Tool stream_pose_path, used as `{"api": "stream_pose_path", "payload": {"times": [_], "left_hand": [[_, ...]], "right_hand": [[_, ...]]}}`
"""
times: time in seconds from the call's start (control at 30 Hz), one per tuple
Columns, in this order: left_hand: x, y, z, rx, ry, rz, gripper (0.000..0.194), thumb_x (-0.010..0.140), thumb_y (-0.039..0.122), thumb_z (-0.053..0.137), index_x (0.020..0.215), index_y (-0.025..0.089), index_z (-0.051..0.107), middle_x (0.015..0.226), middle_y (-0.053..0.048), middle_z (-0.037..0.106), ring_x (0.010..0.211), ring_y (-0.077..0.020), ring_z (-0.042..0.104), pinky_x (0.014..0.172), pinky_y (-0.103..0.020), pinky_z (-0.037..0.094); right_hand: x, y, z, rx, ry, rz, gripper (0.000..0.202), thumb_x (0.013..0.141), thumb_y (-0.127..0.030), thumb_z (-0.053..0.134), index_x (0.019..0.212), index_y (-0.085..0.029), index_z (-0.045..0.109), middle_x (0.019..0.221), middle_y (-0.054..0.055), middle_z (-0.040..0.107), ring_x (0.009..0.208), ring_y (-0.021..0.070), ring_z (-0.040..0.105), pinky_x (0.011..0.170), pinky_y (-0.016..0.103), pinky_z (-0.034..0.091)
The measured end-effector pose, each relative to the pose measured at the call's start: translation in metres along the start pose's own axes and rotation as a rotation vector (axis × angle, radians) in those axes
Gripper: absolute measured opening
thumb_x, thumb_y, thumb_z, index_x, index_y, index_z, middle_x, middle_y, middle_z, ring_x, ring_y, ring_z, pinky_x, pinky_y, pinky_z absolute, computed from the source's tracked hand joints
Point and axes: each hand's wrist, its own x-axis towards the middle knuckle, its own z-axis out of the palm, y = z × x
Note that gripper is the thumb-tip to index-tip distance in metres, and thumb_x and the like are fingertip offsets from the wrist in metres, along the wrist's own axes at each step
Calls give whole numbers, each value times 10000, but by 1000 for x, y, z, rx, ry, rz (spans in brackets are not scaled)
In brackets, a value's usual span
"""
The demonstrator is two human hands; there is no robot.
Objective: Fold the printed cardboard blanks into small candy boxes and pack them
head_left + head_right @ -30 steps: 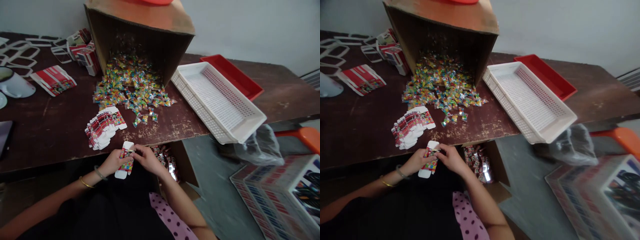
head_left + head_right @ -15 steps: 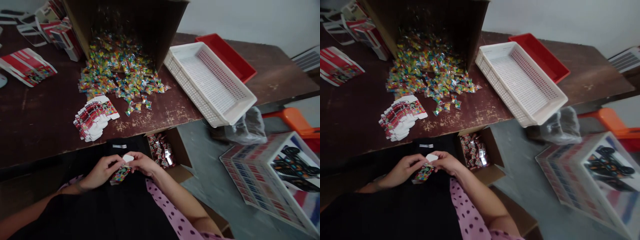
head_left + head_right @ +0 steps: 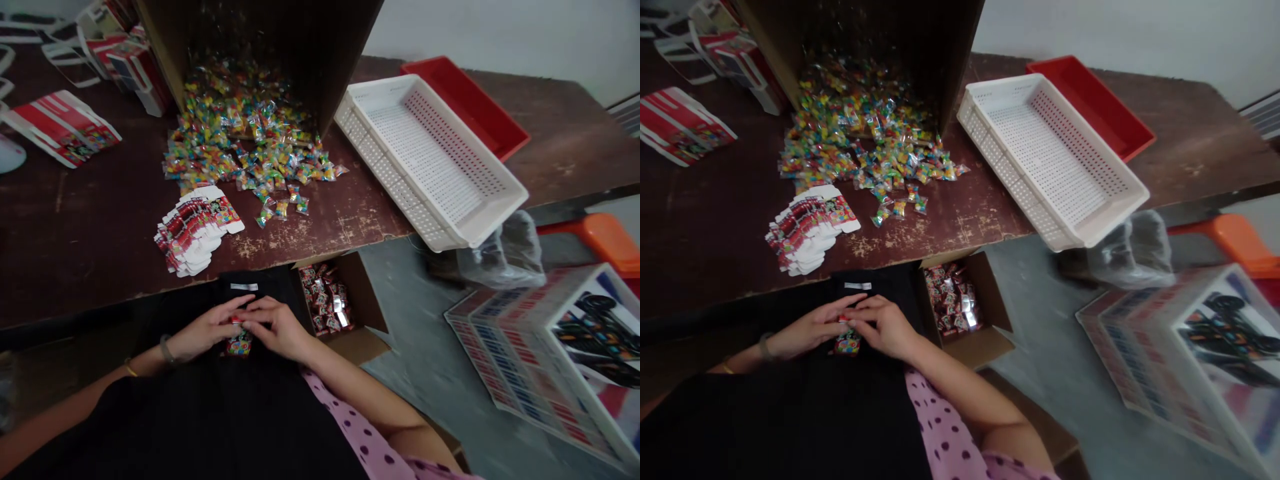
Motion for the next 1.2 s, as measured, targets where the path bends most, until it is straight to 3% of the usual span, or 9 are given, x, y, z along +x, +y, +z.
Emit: {"api": "stream_pose_path", "payload": {"times": [0.17, 0.3, 0.4, 0.5, 0.57, 0.7, 0.8, 0.93, 1.2], "left_hand": [[4, 5, -5, 199, -17, 123, 766, 721, 202, 731, 1424, 254, 431, 1261, -100, 649, 1171, -236, 592, 965, -346, 452], [1, 26, -12, 637, 64, 194, 641, 686, 180, 706, 1310, 249, 579, 875, 4, 709, 822, -193, 648, 767, -272, 481], [-12, 43, -24, 929, 68, 134, 302, 597, 182, 763, 895, 226, 752, 732, 30, 702, 710, -189, 628, 650, -232, 444], [-22, 57, -35, 889, 79, 82, 156, 626, 269, 792, 643, 186, 660, 576, 38, 650, 553, -157, 589, 530, -219, 403], [-22, 63, -37, 629, 190, 126, 205, 696, 346, 769, 722, 184, 647, 597, 27, 669, 543, -159, 612, 535, -235, 447], [-4, 64, -28, 163, 397, 295, 334, 791, 417, 703, 1014, 173, 656, 886, -57, 742, 722, -193, 682, 606, -272, 526], [15, 55, -13, 164, 352, 366, 344, 812, 401, 697, 1047, 153, 662, 841, -40, 717, 702, -163, 654, 551, -219, 497], [25, 45, 3, 207, 185, 338, 399, 799, 339, 716, 1141, 176, 591, 978, -57, 699, 858, -219, 685, 652, -288, 579], [26, 40, -1, 341, 84, 277, 627, 795, 247, 672, 1356, 235, 391, 1028, -51, 609, 860, -225, 648, 593, -313, 605]], "right_hand": [[32, 1, -39, -268, -247, -268, 232, 915, -335, 610, 1100, -246, 719, 1139, 57, 653, 1087, 187, 560, 987, 343, 439], [106, 18, -79, -587, 62, -190, 366, 946, -342, 550, 1277, -197, 610, 1316, 119, 569, 1234, 262, 466, 1055, 449, 374], [131, 36, -81, -821, 121, -128, 609, 909, -415, 592, 1414, -105, 452, 1477, 197, 410, 1389, 350, 287, 1127, 550, 245], [106, 52, -62, -817, 51, -211, 725, 879, -505, 600, 1433, -84, 401, 1506, 212, 361, 1429, 346, 226, 1152, 540, 224], [78, 57, -51, -710, 70, -252, 565, 914, -435, 569, 1375, -124, 472, 1451, 187, 439, 1397, 308, 307, 1134, 494, 289], [43, 41, -46, -342, 378, -104, 225, 970, -228, 442, 1109, -200, 617, 1175, 112, 611, 1117, 210, 568, 979, 362, 451], [46, 13, -48, -89, 482, -3, 217, 930, -286, 547, 1134, -218, 580, 1050, 54, 637, 953, 179, 613, 873, 299, 483], [65, -9, -58, -134, 505, 21, 223, 874, -294, 627, 1080, -210, 612, 1000, 46, 628, 912, 185, 581, 846, 298, 463], [64, -18, -65, -351, 102, -119, 210, 979, -289, 491, 1075, -220, 665, 1108, 60, 607, 1068, 201, 488, 950, 361, 348]]}}
